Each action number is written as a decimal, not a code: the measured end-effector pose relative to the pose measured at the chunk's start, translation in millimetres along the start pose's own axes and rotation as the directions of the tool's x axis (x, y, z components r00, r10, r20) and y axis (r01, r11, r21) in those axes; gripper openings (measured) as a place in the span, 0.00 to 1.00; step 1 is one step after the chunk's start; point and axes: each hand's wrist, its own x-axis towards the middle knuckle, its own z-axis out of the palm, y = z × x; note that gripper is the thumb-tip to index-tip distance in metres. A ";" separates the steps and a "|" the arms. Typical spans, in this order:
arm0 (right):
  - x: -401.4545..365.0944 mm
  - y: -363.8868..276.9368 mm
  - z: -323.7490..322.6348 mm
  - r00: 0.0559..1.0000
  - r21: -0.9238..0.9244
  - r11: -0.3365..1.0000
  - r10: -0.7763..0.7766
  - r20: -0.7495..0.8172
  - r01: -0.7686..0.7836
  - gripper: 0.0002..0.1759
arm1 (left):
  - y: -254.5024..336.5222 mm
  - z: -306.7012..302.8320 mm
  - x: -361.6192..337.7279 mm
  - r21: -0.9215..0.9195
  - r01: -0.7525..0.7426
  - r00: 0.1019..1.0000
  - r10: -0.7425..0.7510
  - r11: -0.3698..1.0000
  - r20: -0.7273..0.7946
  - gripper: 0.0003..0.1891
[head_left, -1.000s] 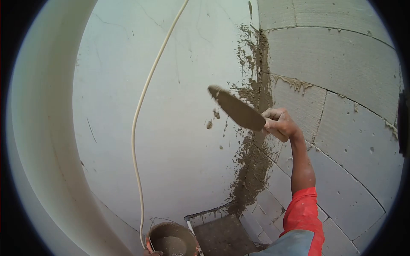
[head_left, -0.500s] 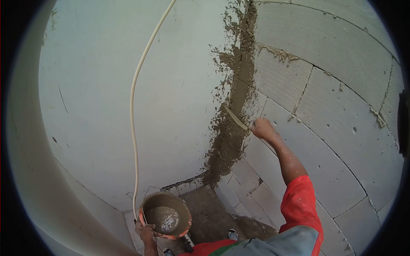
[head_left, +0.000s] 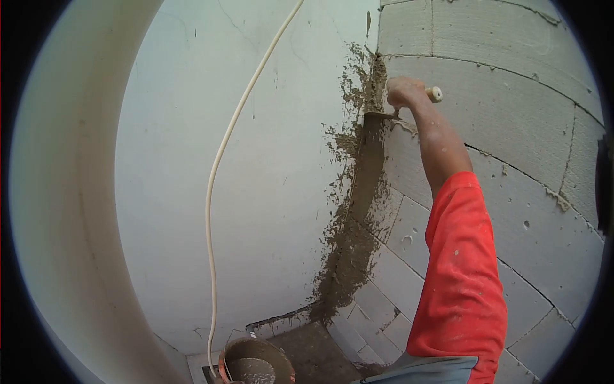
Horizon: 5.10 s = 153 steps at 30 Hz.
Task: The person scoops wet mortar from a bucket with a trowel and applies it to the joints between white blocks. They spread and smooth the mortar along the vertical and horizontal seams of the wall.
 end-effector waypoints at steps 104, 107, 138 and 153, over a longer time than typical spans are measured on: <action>-343.0 -140.4 371.2 0.830 0.904 0.020 -0.388 0.400 -0.426 0.24 | 23.4 -16.7 21.8 0.485 0.238 0.948 -0.309 0.842 0.071 0.11; -340.0 -145.4 359.3 0.872 0.923 0.013 -0.324 0.368 -0.385 0.26 | 14.1 -21.3 20.1 0.353 0.196 0.966 -0.243 0.915 0.093 0.13; -82.0 -170.1 295.0 0.926 0.941 -0.029 0.191 -0.326 0.337 0.22 | 56.1 -25.4 -1.9 0.394 0.183 0.978 -0.208 0.901 0.021 0.12; 2.8 -165.8 164.0 0.908 0.976 -0.039 0.377 -0.184 0.215 0.22 | 24.6 -35.3 25.7 0.312 0.057 0.993 -0.086 0.948 0.078 0.18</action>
